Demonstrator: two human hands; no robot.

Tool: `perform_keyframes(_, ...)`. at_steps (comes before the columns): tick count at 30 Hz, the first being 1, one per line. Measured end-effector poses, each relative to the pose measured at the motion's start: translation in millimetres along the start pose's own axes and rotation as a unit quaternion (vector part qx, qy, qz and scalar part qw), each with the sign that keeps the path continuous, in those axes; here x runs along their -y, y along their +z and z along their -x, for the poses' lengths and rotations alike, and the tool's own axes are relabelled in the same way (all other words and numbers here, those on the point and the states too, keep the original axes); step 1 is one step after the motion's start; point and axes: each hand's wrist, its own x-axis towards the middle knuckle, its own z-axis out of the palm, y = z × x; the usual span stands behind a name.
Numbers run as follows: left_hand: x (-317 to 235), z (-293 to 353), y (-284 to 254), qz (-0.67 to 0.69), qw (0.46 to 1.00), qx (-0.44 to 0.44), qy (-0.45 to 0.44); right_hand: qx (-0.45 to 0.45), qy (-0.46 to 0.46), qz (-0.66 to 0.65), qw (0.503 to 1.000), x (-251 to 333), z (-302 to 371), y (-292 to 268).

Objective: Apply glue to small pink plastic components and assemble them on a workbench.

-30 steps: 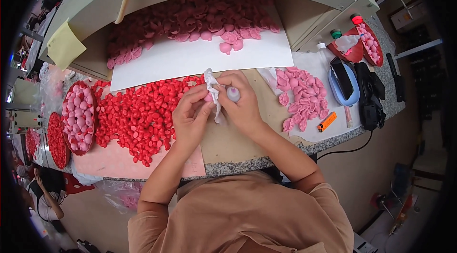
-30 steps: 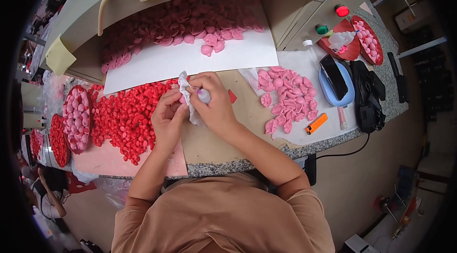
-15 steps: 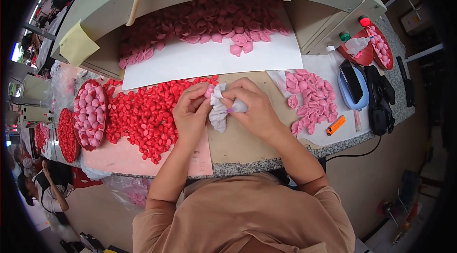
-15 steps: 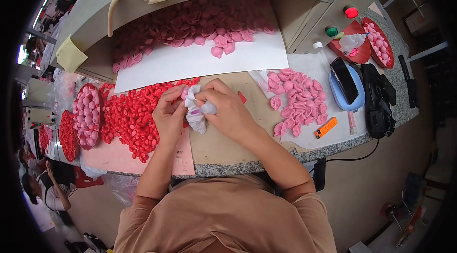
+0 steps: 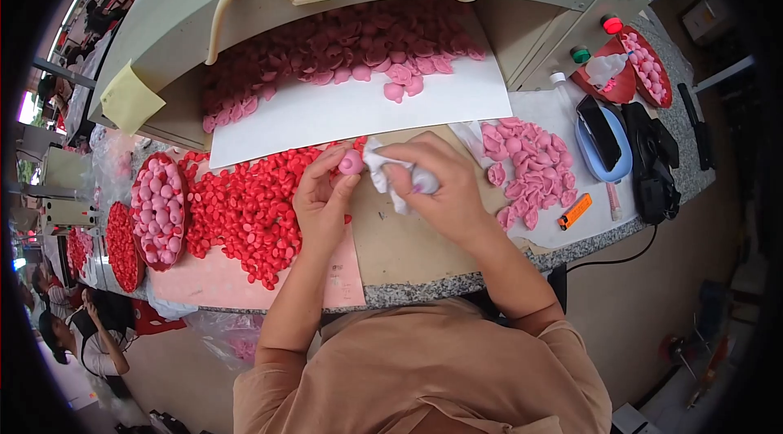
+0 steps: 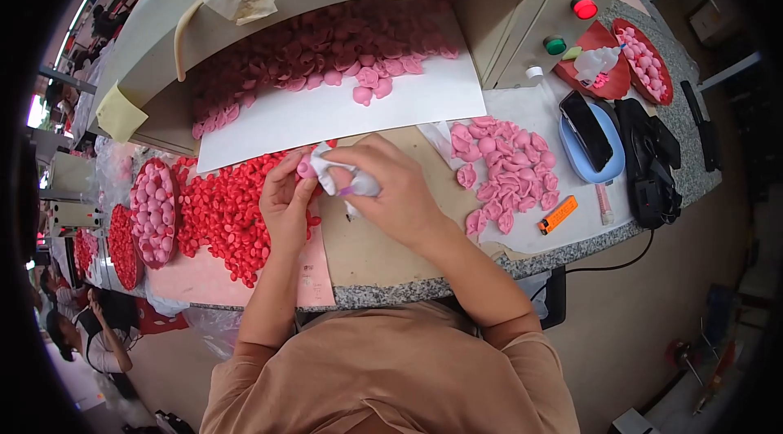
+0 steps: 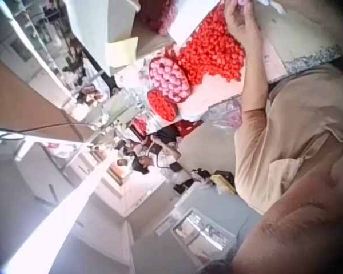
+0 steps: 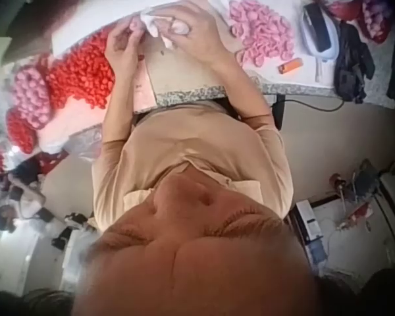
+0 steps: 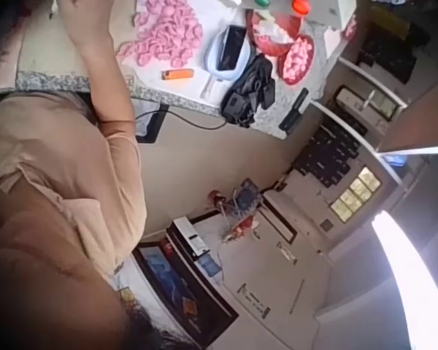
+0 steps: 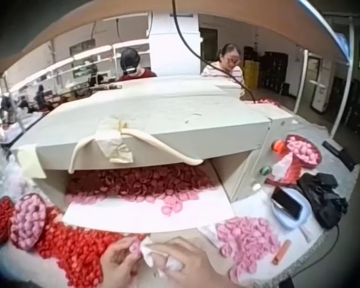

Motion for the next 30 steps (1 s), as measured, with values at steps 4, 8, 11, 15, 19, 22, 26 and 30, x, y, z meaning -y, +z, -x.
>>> perform_keyframes(4, 5, 6, 1, -0.009, 0.999, 0.036, 0.03, 0.012, -0.069, 0.071, 0.995, -5, 6, 19)
perform_keyframes(8, 0, 3, 0, -0.021, 1.0, -0.008, -0.008, 0.025, -0.088, 0.108, 0.99, -2, 10, 24)
perform_keyframes(11, 0, -7, -6, 0.047, 0.996, -0.058, -0.046, 0.089, -0.053, 0.021, 0.994, -1, 4, 11)
perform_keyframes(15, -5, -5, -7, 0.112, 0.993, -0.015, -0.044, 0.212, 0.027, -0.085, 0.973, 1, -2, -19)
perform_keyframes(19, -11, -4, -5, 0.089, 0.994, -0.032, -0.051, 0.277, 0.001, -0.077, 0.958, -6, -4, -22)
perform_keyframes(22, -7, -4, -9, 0.064, 0.997, -0.005, -0.032, 0.211, 0.009, -0.054, 0.976, -1, -7, -19)
perform_keyframes(26, -8, -6, -8, 0.051, 0.998, 0.005, -0.029, 0.174, 0.036, -0.068, 0.982, -3, -10, -15)
perform_keyframes(30, -14, -5, -10, 0.042, 0.999, -0.009, -0.03, 0.138, 0.025, -0.075, 0.987, -6, -10, -7)
